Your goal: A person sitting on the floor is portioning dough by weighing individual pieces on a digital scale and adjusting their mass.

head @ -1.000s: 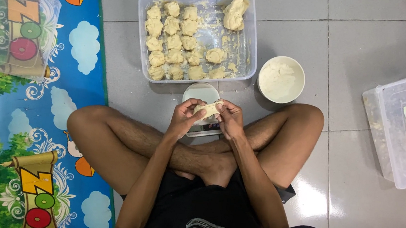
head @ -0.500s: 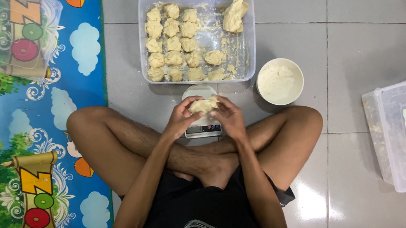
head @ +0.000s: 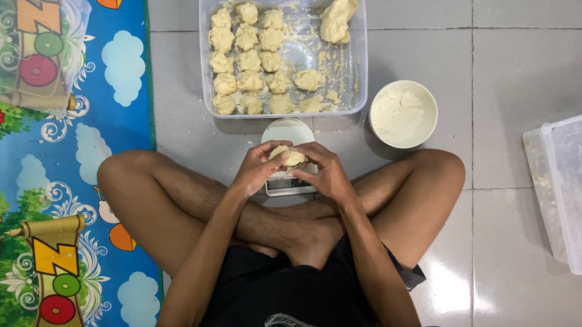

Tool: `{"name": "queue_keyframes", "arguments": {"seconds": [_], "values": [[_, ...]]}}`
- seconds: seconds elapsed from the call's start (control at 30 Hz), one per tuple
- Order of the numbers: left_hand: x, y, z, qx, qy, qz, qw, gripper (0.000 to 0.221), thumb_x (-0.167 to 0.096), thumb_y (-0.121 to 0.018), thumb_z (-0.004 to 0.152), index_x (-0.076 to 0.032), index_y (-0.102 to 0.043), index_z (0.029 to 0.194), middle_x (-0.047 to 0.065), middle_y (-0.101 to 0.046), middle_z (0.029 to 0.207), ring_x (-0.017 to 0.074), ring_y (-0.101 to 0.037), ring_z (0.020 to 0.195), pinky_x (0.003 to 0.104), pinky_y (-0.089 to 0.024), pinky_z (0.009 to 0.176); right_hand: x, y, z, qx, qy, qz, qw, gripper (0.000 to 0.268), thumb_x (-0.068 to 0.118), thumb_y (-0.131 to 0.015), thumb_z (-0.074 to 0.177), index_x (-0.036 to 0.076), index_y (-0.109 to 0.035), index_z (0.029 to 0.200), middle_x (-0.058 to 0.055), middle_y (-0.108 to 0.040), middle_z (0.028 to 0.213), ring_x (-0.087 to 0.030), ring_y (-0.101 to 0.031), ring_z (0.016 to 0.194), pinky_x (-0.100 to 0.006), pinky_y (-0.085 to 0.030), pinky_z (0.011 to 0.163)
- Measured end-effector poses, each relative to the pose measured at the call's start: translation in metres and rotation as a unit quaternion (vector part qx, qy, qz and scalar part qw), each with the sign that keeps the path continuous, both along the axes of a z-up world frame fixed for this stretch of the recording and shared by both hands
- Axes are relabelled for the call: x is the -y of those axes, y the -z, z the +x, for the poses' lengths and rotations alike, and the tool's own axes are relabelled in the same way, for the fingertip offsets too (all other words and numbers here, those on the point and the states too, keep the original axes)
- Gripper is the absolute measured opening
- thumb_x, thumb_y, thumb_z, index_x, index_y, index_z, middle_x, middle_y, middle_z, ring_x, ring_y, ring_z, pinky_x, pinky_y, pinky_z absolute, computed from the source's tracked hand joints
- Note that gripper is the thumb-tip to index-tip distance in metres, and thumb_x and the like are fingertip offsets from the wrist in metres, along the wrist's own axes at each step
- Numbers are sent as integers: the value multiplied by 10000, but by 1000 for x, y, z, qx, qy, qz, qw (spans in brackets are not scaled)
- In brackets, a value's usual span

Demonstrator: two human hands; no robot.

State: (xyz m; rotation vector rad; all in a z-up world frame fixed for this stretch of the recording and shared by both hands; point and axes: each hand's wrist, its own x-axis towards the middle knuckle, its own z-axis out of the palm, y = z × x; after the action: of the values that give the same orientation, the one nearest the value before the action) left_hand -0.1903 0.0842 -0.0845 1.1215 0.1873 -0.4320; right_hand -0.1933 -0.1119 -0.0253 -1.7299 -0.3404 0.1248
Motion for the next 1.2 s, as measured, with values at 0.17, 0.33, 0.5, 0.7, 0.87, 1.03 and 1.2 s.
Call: {"name": "queue_keyframes", "arguments": {"seconds": [0.17, 0.33, 0.5, 0.7, 0.87, 1.03, 1.2], "values": [[-1, -5, 3, 40, 32, 45, 998, 367, -108, -821, 883, 18, -716, 1211, 136, -693, 980, 188, -715, 843, 334, -649, 744, -4, -2, -3, 7, 29, -44, 999, 342, 53, -856, 830, -42, -739, 1137, -237, -744, 1031, -345, -714, 870, -438, -587, 754], [2, -2, -1, 42, 25, 47, 998, 334, -92, -805, 895, 34, -717, 1192, 170, -704, 965, 204, -707, 816, 343, -634, 717, -6, 16, -7, 18, 38, -27, 999, 254, 8, -814, 852, -42, -746, 1092, -238, -752, 946, -337, -727, 748, -434, -608, 637], [-3, 56, -11, -26, -35, -113, 993, 327, 7, -752, 893, 52, -670, 1206, 151, -674, 933, 222, -730, 805, 338, -637, 664, -18, 50, -19, -166, 80, 299, 936, 71, -85, -727, 856, -85, -730, 927, -185, -687, 704, -185, -628, 553, -301, -569, 457], [-42, -9, 14, -20, -118, -115, 986, 443, -184, -730, 939, -62, -606, 1346, 67, -690, 1230, 140, -694, 1034, 291, -601, 903, 70, 75, -30, -195, 197, 438, 855, 105, 67, -684, 913, 40, -590, 953, -155, -635, 709, -177, -666, 509, -221, -574, 395], [-20, -85, 103, 135, 29, -38, 990, 554, -48, -691, 969, -9, -482, 1481, 117, -544, 1473, 194, -585, 1270, 361, -530, 1065, 75, 82, -9, -155, 180, 458, 856, 227, 208, -723, 946, 88, -590, 1087, -146, -667, 807, -206, -698, 527, -249, -551, 366], [9, -51, 201, 272, 142, 188, 933, 493, -110, -640, 1067, -121, -457, 1525, 259, -521, 1433, 456, -598, 1241, 560, -553, 988, 39, 51, 0, -171, 58, 472, 863, 738, 124, -696, 963, 141, -271, 1566, -177, -744, 835, -261, -767, 631, -257, -600, 407], [35, 31, 266, 246, 229, 580, 742, 363, -500, -645, 1005, -327, -578, 1316, 30, -733, 1148, 335, -697, 1096, 572, -356, 985, 35, 98, -3, -215, 43, 455, 863, 659, 55, -591, 982, -19, -269, 1552, -258, -723, 915, -313, -765, 638, -293, -619, 425]]}}
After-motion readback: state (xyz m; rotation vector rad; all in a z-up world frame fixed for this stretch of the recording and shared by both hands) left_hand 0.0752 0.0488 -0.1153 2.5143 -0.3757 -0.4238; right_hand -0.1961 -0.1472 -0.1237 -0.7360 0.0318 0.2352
